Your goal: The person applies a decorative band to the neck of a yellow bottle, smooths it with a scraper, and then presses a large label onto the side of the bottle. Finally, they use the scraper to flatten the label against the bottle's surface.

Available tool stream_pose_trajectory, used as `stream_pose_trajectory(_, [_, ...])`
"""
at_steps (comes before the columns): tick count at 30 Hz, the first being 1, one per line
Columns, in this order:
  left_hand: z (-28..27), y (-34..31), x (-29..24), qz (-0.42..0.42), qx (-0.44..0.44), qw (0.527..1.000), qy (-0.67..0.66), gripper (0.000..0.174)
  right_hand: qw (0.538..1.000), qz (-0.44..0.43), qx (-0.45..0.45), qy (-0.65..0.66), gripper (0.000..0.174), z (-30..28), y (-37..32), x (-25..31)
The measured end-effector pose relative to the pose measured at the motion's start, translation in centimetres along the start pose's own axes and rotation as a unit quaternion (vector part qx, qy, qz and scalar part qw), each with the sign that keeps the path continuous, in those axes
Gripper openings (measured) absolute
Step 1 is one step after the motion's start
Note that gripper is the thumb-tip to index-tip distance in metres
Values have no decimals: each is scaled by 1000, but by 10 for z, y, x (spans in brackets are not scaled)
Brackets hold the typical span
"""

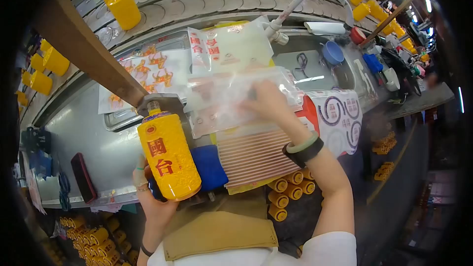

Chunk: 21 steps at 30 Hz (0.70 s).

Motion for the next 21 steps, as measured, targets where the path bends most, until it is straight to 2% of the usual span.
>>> stream_pose_trajectory(3, [0, 0, -1, 2, 4, 1000, 9, 112, 999, 45, 12, -5, 45, -30, 10, -24])
stream_pose_trajectory(5, [0, 0, -1, -1, 3, 1000, 5, 112, 988, 138, 42, 49, 65, -45, 14, -52])
stream_pose_trajectory(6, [0, 0, -2, 1, 2, 1000, 9, 112, 988, 138, 43, 48, 65, -48, 18, -67])
stream_pose_trajectory(8, [0, -1, -1, 3, 1, 1000, 12, 113, 989, 142, -41, 5, 72, -59, 26, -102])
stream_pose_trajectory(11, [1, -2, 1, 8, -5, 1000, 4, 111, 982, 187, 1, 30, 67, -70, 33, -126])
stream_pose_trajectory(12, [0, -1, -1, 9, -3, 1000, 11, 110, 978, 190, 70, 46, 66, -69, 35, -127])
stream_pose_trajectory(13, [0, 0, -2, 9, -2, 1000, 19, 110, 978, 190, 70, 46, 66, -72, 36, -127])
stream_pose_trajectory(15, [0, 1, -1, 10, 1, 1000, 13, 110, 963, 226, 144, 27, 62, -65, 34, -130])
stream_pose_trajectory(16, [0, 0, 0, 9, 3, 1000, 7, 109, 963, 225, 146, 28, 62, -65, 39, -131])
stream_pose_trajectory(18, [0, 0, -1, 9, 2, 1000, 8, 109, 937, 278, 212, -20, 59, -63, 41, -143])
stream_pose_trajectory(21, [-1, 0, -2, 14, -3, 1000, 8, 108, 951, 250, 178, 33, 55, -65, 45, -159])
Point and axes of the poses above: each hand's wrist, its own y-axis towards the middle knuckle, its own z-axis out of the palm, x = y × z, the point moved 6 cm from there along y, towards the middle knuckle, and after that the axes turned 4 degrees about z, right-handed, at the moved point
